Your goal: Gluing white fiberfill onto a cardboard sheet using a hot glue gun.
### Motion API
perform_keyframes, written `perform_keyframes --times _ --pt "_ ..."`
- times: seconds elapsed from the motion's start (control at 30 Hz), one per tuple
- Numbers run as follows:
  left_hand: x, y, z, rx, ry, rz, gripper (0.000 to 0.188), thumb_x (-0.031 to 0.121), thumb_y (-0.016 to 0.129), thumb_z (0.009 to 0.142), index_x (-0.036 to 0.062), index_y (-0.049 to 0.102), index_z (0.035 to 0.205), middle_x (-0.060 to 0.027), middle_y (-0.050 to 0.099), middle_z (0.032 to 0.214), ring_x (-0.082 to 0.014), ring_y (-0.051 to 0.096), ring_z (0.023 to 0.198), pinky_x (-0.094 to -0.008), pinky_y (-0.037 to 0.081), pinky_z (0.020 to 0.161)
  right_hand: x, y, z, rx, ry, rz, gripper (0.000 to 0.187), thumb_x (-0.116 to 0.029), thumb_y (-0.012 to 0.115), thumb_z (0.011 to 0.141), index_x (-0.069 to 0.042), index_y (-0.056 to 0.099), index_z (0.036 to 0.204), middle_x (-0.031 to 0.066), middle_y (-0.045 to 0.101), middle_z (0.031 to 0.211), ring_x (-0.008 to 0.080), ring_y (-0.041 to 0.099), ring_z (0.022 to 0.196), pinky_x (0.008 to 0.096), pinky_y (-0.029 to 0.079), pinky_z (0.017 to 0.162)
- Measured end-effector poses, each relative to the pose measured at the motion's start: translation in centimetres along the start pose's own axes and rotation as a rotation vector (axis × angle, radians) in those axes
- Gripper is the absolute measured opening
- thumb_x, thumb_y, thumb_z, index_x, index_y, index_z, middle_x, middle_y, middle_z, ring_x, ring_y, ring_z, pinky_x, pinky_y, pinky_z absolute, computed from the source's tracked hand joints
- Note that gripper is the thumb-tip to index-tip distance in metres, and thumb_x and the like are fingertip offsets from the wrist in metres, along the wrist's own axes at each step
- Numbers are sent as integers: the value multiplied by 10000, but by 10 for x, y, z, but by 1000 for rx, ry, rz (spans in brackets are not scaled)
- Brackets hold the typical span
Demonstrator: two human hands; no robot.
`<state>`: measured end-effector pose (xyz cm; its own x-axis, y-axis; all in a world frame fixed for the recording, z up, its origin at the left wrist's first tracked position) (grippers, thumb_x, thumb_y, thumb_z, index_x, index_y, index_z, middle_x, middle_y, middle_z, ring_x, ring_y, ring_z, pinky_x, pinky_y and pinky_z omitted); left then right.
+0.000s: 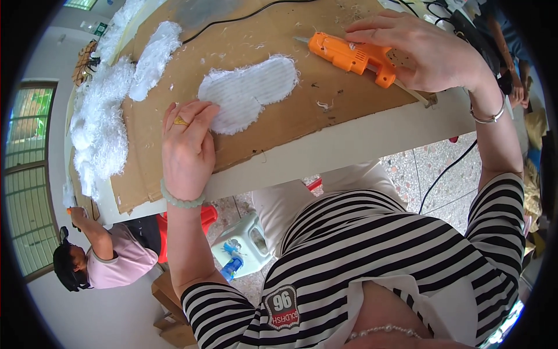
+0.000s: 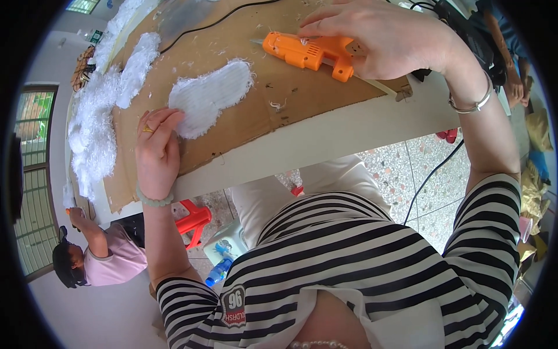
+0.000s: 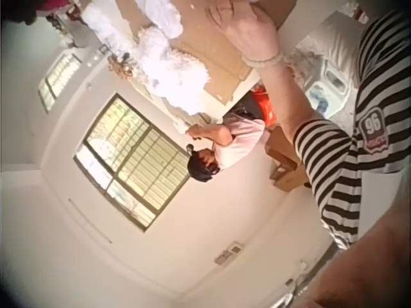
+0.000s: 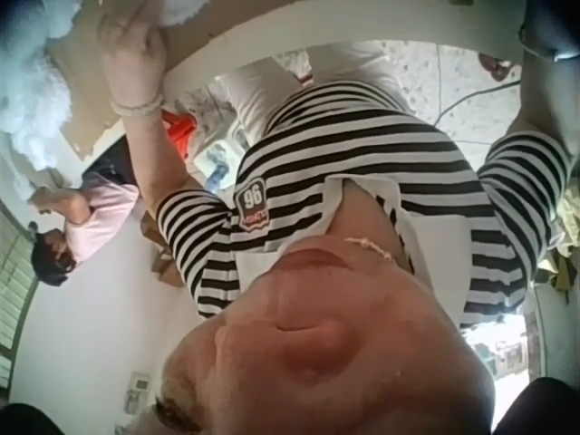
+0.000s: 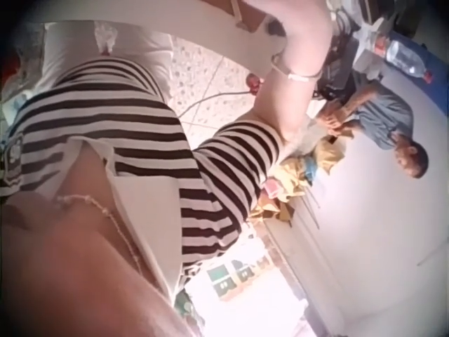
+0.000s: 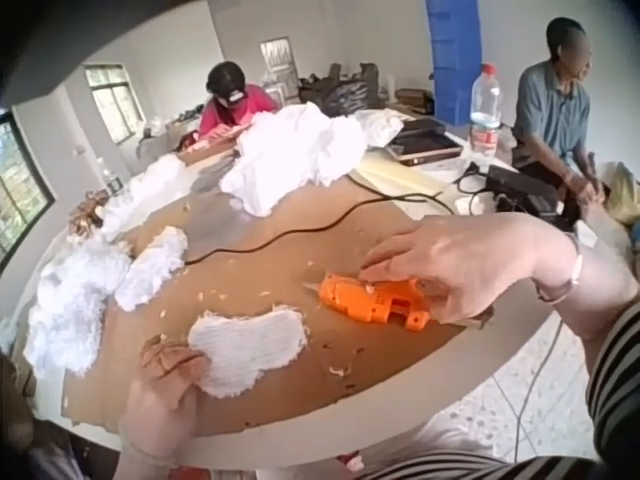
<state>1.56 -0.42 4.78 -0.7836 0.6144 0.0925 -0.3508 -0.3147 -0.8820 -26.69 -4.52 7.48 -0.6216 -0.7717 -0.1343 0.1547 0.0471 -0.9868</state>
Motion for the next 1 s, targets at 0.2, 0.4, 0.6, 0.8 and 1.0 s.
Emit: perform_keyframes --times 0.2,0.4,0.6,0.8,1.0 --pt "2 -12 -3 115 -116 -123 358 -145 487 657 -6 639 950 -142 627 988 -323 597 957 -454 441 924 8 8 -8 -6 45 -146 605 35 627 663 -36 525 1255 116 490 1317 302 455 1210 390 366 1022" --pt "16 -8 -20 49 -146 -175 348 -146 505 680 -8 644 967 -150 635 1018 -345 597 1008 -404 489 869 8 11 4 14 -27 -134 497 38 637 687 -18 571 1177 123 507 1285 326 493 1155 399 395 981" --pt "50 3 -18 45 -56 -218 318 -76 624 713 29 647 1013 -147 628 1085 -344 586 1063 -459 473 889 26 16 7 62 -118 -84 449 58 632 678 4 577 1120 144 535 1192 337 524 1085 401 424 939" --pt "50 3 -16 41 -45 -166 308 -33 662 726 49 650 1022 -137 626 1109 -348 584 1070 -475 446 924 22 -22 9 138 -123 133 434 62 500 737 21 535 1168 134 557 1134 268 561 985 309 457 876" --pt "49 5 -11 15 -58 -96 321 46 700 725 62 651 1042 -133 617 1137 -338 566 1101 -481 432 941 25 -26 17 64 75 584 370 -81 529 795 29 528 1149 155 587 1082 256 578 948 306 455 836"
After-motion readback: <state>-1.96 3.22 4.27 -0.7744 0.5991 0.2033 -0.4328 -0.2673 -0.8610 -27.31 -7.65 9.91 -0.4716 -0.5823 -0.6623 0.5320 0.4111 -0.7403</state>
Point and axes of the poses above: each hand's wrist, its own z-axis towards the middle knuckle, its own y-axis out of the palm, x = y × z, the point moved 6 cm from there along z, towards the middle knuckle
